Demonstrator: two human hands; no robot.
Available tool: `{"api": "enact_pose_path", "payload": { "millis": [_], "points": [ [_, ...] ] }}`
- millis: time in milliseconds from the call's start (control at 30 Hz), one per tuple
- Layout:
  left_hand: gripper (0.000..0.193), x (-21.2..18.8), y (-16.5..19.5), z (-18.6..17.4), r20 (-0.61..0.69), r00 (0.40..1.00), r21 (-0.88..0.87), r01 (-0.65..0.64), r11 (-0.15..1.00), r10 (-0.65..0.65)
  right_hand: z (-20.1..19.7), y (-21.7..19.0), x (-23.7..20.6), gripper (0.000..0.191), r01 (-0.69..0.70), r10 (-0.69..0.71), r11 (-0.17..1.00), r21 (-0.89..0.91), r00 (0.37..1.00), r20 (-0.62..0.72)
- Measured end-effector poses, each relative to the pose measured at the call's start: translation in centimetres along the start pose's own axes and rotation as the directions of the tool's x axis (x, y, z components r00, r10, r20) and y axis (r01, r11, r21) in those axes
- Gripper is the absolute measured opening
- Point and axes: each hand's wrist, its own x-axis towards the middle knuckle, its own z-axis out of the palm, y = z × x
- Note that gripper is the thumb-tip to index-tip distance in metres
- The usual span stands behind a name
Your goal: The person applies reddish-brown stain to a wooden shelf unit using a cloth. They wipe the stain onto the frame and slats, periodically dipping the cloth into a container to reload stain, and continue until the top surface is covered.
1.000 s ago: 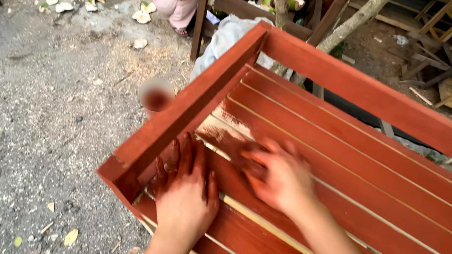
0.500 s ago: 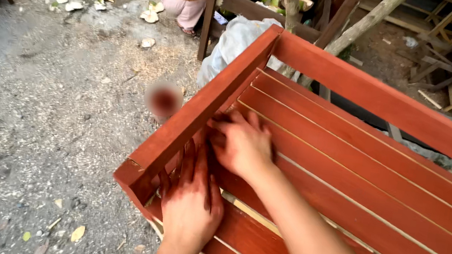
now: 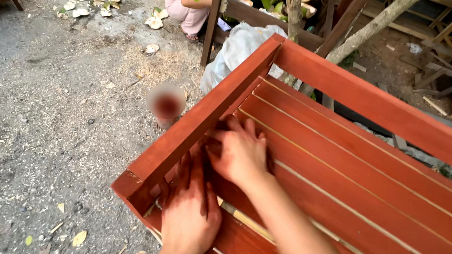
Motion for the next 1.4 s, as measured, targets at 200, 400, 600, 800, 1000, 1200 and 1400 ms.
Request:
{"api": "enact_pose_path", "payload": {
  "millis": [200, 400, 600, 800, 1000, 1200, 1400],
  "points": [
    [0.062, -0.1, -0.2, 0.6, 0.021, 1.000, 0.022, -0.011, 1.000, 0.011, -3.1, 5.7, -5.5, 0.039, -0.039, 0.039, 0.999, 0.002, 0.997, 0.069],
    [0.068, -0.1, -0.5, 0.6, 0.003, 0.998, 0.080, -0.070, 0.994, 0.070, -1.3, 2.0, 0.3, 0.035, -0.123, 0.124, 0.991, -0.047, 0.992, 0.027],
    [0.067, -0.2, -0.1, 0.2, 0.091, 0.995, 0.069, 0.026, 0.997, -0.032, -2.2, 4.3, -1.6, 0.036, -0.073, 0.078, 0.994, -0.077, 0.994, 0.077],
    [0.071, 0.0, 0.1, 0.0, 0.045, 0.996, 0.030, -0.073, 0.997, 0.072, -3.9, 6.5, -4.0, 0.034, -0.134, 0.148, 0.987, -0.090, 0.973, 0.177],
    [0.070, -0.1, -0.1, 0.2, 0.014, 0.999, 0.075, -0.037, 0.997, 0.036, -0.2, 1.8, 2.2, 0.034, -0.007, 0.010, 0.998, 0.063, 0.999, -0.049],
    [0.068, -0.1, -0.2, 0.4, -0.012, 1.000, 0.005, -0.024, 1.000, 0.024, -1.9, 4.0, -2.7, 0.037, 0.029, -0.029, 1.000, 0.004, 0.993, 0.110],
    [0.067, 0.1, -0.1, 0.4, -0.068, 0.997, 0.033, -0.026, 0.999, 0.028, -2.1, 2.2, 0.1, 0.047, 0.051, -0.052, 0.999, 0.018, 0.997, 0.061]
  ]
}}
